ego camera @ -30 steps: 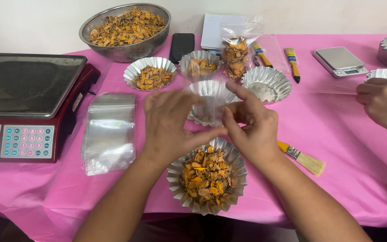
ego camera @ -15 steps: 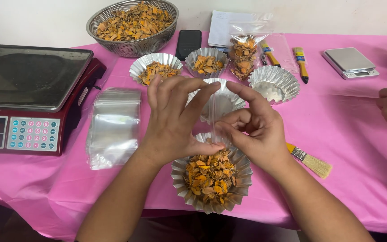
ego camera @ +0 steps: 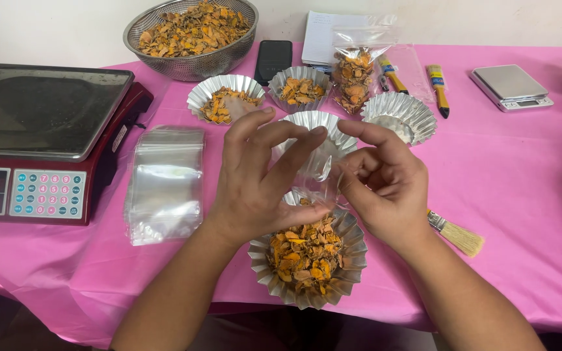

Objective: Sorting and packaging dried tea leaves from foil cups into plastic bags using a brush and hands

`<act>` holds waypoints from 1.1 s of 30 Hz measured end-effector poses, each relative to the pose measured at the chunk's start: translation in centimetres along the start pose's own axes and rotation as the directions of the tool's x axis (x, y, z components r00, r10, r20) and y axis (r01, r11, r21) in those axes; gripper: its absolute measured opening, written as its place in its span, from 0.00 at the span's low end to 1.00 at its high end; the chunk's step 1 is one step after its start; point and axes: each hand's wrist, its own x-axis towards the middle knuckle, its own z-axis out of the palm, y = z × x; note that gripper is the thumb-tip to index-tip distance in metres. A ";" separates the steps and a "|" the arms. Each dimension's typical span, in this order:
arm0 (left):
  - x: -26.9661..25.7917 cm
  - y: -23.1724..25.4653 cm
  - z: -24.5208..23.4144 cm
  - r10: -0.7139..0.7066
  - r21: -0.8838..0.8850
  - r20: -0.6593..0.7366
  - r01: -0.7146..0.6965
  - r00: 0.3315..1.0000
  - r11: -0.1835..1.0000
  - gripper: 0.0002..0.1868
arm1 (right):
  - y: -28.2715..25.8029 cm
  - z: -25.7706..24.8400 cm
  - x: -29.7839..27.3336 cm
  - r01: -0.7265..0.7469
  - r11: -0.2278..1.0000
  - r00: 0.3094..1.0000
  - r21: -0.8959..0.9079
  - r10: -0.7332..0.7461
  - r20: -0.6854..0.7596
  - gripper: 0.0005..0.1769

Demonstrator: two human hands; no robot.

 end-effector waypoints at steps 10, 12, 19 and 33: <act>-1.4 -0.1 1.1 0.115 -0.020 0.073 -0.114 0.991 0.993 0.68 | 0.2 -0.7 0.7 0.013 0.998 0.988 -0.066 -0.002 0.153 0.27; -0.3 0.7 1.0 0.153 -0.008 0.039 -0.153 0.987 0.988 0.49 | 0.3 -0.4 0.6 0.032 0.993 0.990 -0.114 -0.016 0.141 0.23; -0.8 2.2 1.7 0.186 0.137 0.061 -0.192 0.981 0.972 0.28 | -0.8 -0.5 0.9 0.062 0.944 0.983 -0.324 -0.002 0.181 0.12; -0.9 1.2 1.0 0.069 0.182 0.152 -0.096 0.986 0.979 0.47 | 0.2 -0.6 -0.1 0.083 0.935 0.991 -0.345 -0.042 0.124 0.04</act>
